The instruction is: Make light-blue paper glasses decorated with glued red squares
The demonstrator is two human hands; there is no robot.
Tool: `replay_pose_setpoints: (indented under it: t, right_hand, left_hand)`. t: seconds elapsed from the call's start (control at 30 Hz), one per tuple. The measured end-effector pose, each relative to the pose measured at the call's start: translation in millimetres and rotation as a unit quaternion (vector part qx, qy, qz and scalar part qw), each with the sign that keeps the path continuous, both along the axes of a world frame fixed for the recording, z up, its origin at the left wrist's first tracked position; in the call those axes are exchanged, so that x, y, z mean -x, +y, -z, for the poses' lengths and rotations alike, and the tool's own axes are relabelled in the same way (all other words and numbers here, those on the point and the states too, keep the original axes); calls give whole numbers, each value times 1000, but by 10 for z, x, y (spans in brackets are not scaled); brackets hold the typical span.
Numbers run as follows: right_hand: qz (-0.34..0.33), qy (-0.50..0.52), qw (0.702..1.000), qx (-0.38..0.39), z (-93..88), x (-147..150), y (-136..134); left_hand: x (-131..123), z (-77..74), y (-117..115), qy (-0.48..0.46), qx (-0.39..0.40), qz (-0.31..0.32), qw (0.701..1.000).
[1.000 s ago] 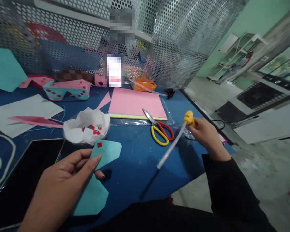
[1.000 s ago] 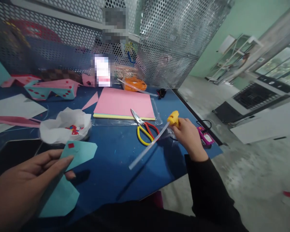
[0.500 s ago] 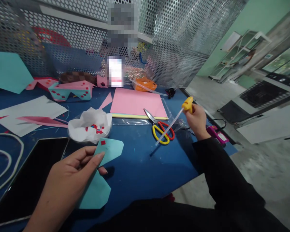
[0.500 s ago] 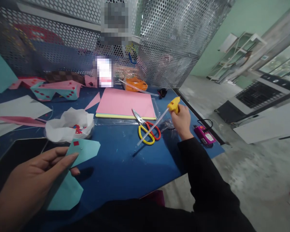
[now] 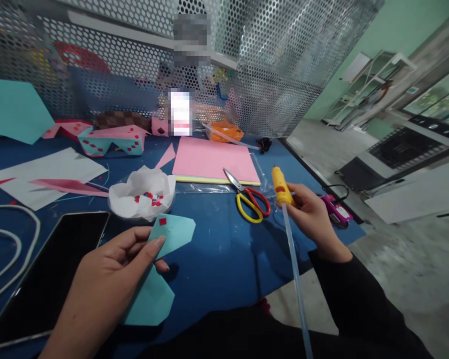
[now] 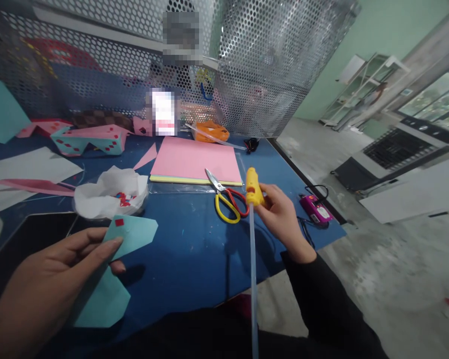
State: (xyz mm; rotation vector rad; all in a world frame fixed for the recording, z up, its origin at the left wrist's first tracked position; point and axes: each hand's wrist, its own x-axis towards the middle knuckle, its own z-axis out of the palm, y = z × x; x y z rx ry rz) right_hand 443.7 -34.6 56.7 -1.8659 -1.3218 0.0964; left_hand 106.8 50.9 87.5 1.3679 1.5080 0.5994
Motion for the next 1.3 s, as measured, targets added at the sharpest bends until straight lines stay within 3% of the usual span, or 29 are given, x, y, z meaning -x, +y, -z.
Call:
replay_pose_setpoints:
  t: [0.07, 0.13, 0.27, 0.5, 0.67, 0.83, 0.9, 0.97, 1.03, 1.1, 1.2, 1.3]
  right_hand:
    - [-5, 41, 999, 0, -51, 61, -79]
    - [40, 48, 998, -10, -132, 44, -101]
    - [129, -73, 987, 64, -227, -108, -35]
    - [236, -280, 900, 236, 63, -141, 24]
    - [226, -355, 847, 325, 96, -99, 25]
    - [209, -407, 821, 341, -76, 64, -22]
    - [186, -448, 824, 293, -193, 216, -56]
    - [136, -472, 854, 171, -336, 431, -74]
    - [36, -462, 884, 58, -491, 702, -44]
    - [-71, -422, 904, -4, -629, 1000, 73]
    - [-241, -357, 901, -56, -726, 1415, 456]
    - [-311, -326, 893, -5, -664, 1729, 1005]
  left_hand:
    - [11, 35, 9, -6, -3, 2, 1000]
    - [33, 90, 28, -16, -12, 9, 1000]
    - [79, 169, 59, -27, 4, 23, 999]
    - [49, 98, -1, -70, -5, -7, 998]
    - [41, 117, -3, -98, -15, -5, 995]
    - [142, 199, 61, -138, -31, -1, 990]
    - [222, 222, 101, -156, -27, -5, 987]
    - [307, 216, 143, -193, -19, -41, 980]
    - [376, 179, 182, -243, -26, -102, 964]
    - [420, 119, 218, -289, -50, -162, 942]
    - [449, 34, 261, -332, -84, -210, 916]
    - [471, 7, 296, -360, -92, -229, 900]
